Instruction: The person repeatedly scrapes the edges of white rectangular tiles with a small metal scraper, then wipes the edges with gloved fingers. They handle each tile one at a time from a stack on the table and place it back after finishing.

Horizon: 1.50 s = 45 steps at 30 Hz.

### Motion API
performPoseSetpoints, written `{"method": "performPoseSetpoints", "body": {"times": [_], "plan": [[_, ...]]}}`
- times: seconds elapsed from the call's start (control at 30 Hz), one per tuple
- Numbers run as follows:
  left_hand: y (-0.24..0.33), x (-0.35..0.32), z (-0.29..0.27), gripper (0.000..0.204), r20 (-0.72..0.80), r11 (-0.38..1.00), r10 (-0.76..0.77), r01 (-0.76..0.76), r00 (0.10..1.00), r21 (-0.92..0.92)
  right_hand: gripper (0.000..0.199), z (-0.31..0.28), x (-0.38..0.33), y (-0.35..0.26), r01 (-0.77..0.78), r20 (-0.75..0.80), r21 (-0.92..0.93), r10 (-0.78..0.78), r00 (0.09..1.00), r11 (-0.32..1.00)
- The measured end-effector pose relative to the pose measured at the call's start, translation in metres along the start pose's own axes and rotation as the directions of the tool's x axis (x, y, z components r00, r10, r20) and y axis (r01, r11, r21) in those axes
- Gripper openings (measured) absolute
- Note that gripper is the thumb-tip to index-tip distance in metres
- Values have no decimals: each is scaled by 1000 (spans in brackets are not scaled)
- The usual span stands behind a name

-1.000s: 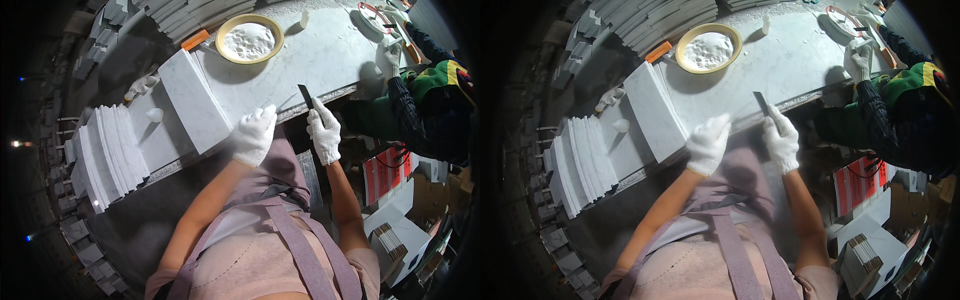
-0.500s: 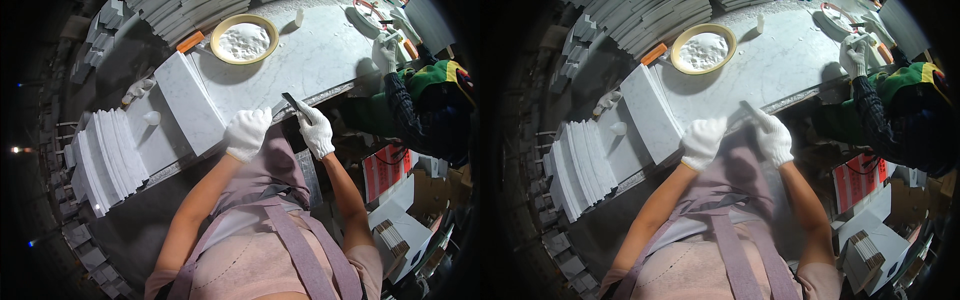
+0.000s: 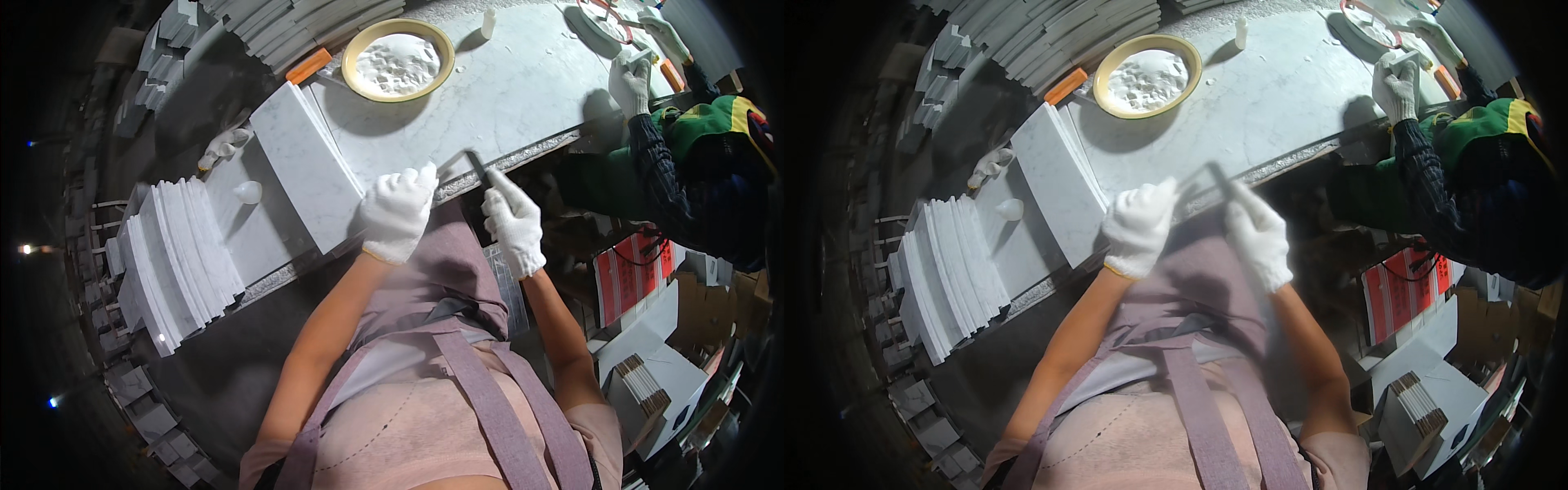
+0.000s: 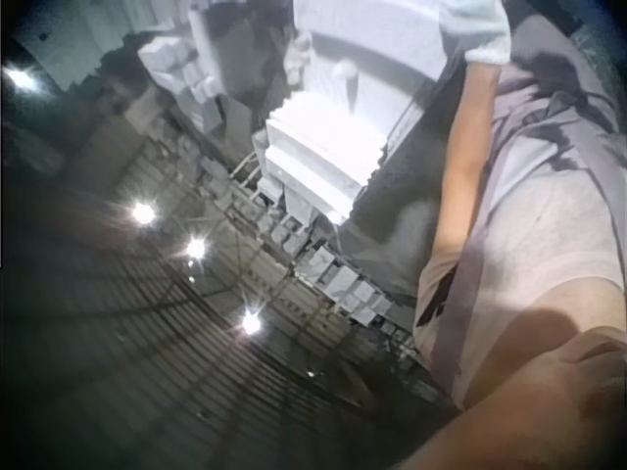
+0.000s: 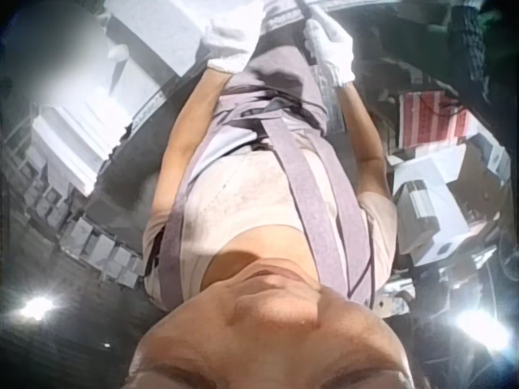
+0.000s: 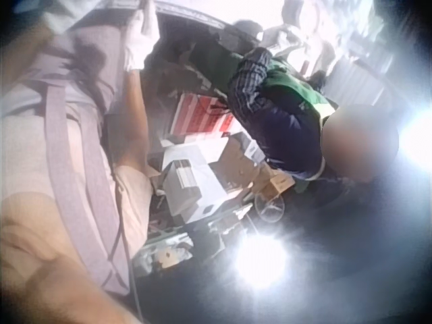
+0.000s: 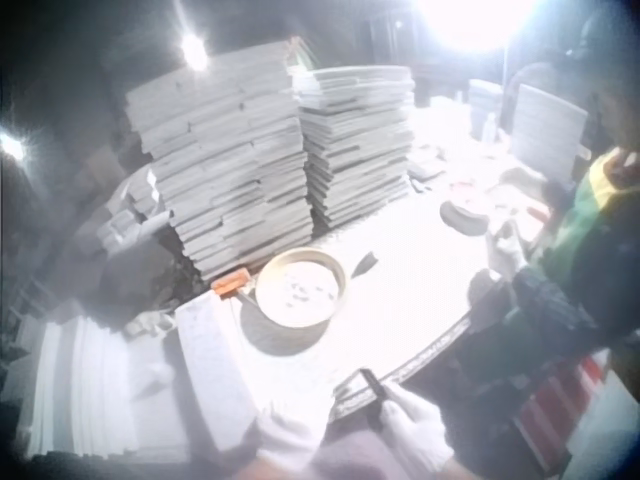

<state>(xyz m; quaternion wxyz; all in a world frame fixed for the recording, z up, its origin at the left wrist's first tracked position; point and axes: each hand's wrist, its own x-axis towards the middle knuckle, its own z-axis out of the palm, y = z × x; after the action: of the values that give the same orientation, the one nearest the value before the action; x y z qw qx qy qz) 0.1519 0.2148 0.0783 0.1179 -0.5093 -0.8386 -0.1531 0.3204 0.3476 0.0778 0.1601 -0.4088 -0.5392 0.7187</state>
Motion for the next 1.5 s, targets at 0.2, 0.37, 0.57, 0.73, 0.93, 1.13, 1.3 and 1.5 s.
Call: {"method": "performPoseSetpoints", "body": {"times": [0.2,0.37,0.57,0.73,0.93,1.13,1.3,1.5], "plan": [[14,-2,-20,30,-244,955,77,-141,967,-260,65,8,2,-10,39,-36,186,-33,999,982],[15,-1,-25,30,-26,995,45,-47,999,-88,65,15,1,-9,61,-28,325,-54,998,944],[3,5,-37,26,-110,962,132,-154,985,-224,67,20,0,-16,75,-57,259,-62,996,963],[-5,18,-51,8,62,982,31,-18,998,-189,72,8,-5,-18,50,-11,252,-49,999,966],[-88,84,-68,26,225,990,-112,129,968,-60,72,-32,-26,-7,-58,91,71,52,994,996],[-115,158,-85,35,450,983,-159,100,879,153,68,-32,-34,8,-129,63,42,127,990,991],[-127,204,-84,34,570,945,-281,119,772,304,67,-5,-26,6,-18,-7,308,22,1000,951],[-157,229,-72,36,542,946,-262,103,799,306,67,0,-20,4,-44,28,197,40,999,979]]}}
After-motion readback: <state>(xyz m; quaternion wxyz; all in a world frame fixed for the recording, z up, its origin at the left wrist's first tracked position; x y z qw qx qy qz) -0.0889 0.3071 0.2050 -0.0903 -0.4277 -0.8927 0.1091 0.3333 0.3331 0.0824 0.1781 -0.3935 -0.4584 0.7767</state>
